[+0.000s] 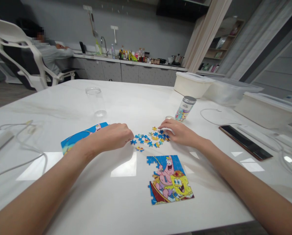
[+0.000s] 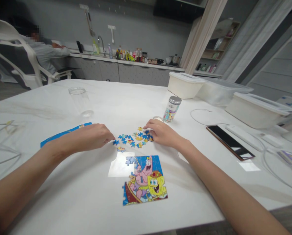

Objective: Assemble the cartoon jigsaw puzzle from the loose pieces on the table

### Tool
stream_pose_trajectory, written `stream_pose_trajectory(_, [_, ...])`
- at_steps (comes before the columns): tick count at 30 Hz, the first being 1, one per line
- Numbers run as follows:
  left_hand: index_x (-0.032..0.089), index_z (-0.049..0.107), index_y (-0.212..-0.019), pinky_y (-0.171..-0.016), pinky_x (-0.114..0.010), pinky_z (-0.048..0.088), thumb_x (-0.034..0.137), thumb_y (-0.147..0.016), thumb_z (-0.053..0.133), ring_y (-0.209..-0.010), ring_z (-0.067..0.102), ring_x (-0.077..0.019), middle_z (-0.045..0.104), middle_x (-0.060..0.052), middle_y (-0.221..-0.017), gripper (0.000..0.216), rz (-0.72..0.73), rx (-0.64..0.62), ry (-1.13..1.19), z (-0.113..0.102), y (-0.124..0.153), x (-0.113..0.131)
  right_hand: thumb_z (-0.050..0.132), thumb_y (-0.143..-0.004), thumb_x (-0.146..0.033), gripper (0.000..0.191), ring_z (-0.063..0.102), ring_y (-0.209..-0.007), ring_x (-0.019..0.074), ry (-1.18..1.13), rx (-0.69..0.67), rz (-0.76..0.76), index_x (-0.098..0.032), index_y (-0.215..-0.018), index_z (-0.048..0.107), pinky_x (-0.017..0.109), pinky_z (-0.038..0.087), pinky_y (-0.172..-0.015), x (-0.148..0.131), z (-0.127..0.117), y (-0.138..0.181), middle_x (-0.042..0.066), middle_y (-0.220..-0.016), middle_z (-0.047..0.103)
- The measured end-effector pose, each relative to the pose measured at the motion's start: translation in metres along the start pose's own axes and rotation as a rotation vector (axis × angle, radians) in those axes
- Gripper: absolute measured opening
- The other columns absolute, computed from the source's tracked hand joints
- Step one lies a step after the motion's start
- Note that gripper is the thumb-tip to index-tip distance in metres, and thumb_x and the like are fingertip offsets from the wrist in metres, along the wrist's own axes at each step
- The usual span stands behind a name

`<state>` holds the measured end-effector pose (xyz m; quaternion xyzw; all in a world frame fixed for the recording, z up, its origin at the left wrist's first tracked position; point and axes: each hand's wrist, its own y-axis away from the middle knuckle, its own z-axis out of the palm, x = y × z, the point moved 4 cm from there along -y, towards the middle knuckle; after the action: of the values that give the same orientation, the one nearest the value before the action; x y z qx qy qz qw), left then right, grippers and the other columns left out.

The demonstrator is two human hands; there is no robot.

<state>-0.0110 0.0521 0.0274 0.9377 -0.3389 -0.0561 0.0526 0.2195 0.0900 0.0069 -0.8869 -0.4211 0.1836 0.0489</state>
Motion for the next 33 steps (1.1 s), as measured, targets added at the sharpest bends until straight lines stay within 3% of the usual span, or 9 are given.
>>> stream_pose_trajectory(8, [0.019,0.063,-0.064,-0.050,-0.029,0.021,0.004,-0.071,0.042,-0.052,0.048,-0.0134,0.061,-0.005,-0.062,0.027,0.008,-0.001,-0.020,0.002,0.000,-0.001,0.053,-0.086,-0.018,0.017,0.060,-0.093,0.0222,-0.018,-0.030,0.042,-0.020,-0.094,0.068,0.038,0.048,-0.085,0.008,-0.005,0.001,0.009,-0.097,0.063])
stream_pose_trajectory(15, [0.018,0.062,-0.063,-0.051,-0.028,0.020,0.004,-0.072,0.043,-0.051,0.043,-0.0120,0.058,-0.004,-0.061,0.026,0.003,-0.015,-0.012,0.001,-0.001,0.001,0.059,-0.083,-0.017,0.022,0.059,-0.078,0.0175,-0.094,-0.053,0.166,-0.019,-0.103,0.067,0.032,0.047,-0.073,0.015,-0.004,0.002,0.006,-0.090,0.064])
stream_pose_trajectory(20, [0.018,0.065,-0.065,-0.051,-0.029,0.018,0.002,-0.073,0.044,-0.048,0.039,-0.0117,0.057,-0.003,-0.059,0.028,-0.032,-0.046,-0.027,-0.002,0.000,0.003,0.065,-0.082,-0.022,0.016,0.056,-0.070,0.0149,-0.181,-0.092,0.229,-0.018,-0.096,0.071,0.029,0.046,-0.066,0.016,-0.004,0.001,0.004,-0.082,0.062])
stream_pose_trajectory(24, [0.018,0.068,-0.068,-0.051,-0.029,0.019,0.002,-0.074,0.044,-0.051,0.046,-0.0131,0.062,-0.005,-0.063,0.030,-0.026,-0.037,-0.021,-0.002,0.001,0.004,0.064,-0.084,-0.022,0.015,0.059,-0.072,0.0152,-0.166,-0.021,0.232,-0.019,-0.095,0.073,0.031,0.048,-0.069,0.016,-0.003,-0.002,0.005,-0.087,0.061])
stream_pose_trajectory(28, [0.018,0.069,-0.069,-0.051,-0.029,0.018,0.003,-0.075,0.044,-0.050,0.047,-0.0136,0.063,-0.005,-0.064,0.030,-0.027,-0.033,-0.026,0.000,0.000,0.003,0.057,-0.090,-0.021,0.018,0.062,-0.088,0.0182,-0.152,0.077,0.142,-0.021,-0.099,0.072,0.035,0.049,-0.083,0.005,0.000,-0.003,0.008,-0.100,0.062])
stream_pose_trajectory(33, [0.018,0.068,-0.068,-0.052,-0.029,0.018,0.003,-0.075,0.045,-0.051,0.046,-0.0136,0.062,-0.005,-0.063,0.029,-0.015,-0.018,-0.002,0.002,-0.001,0.002,0.057,-0.091,-0.023,0.020,0.060,-0.093,0.0195,-0.117,0.020,0.090,-0.021,-0.104,0.072,0.036,0.049,-0.086,-0.010,0.009,-0.004,0.009,-0.102,0.062])
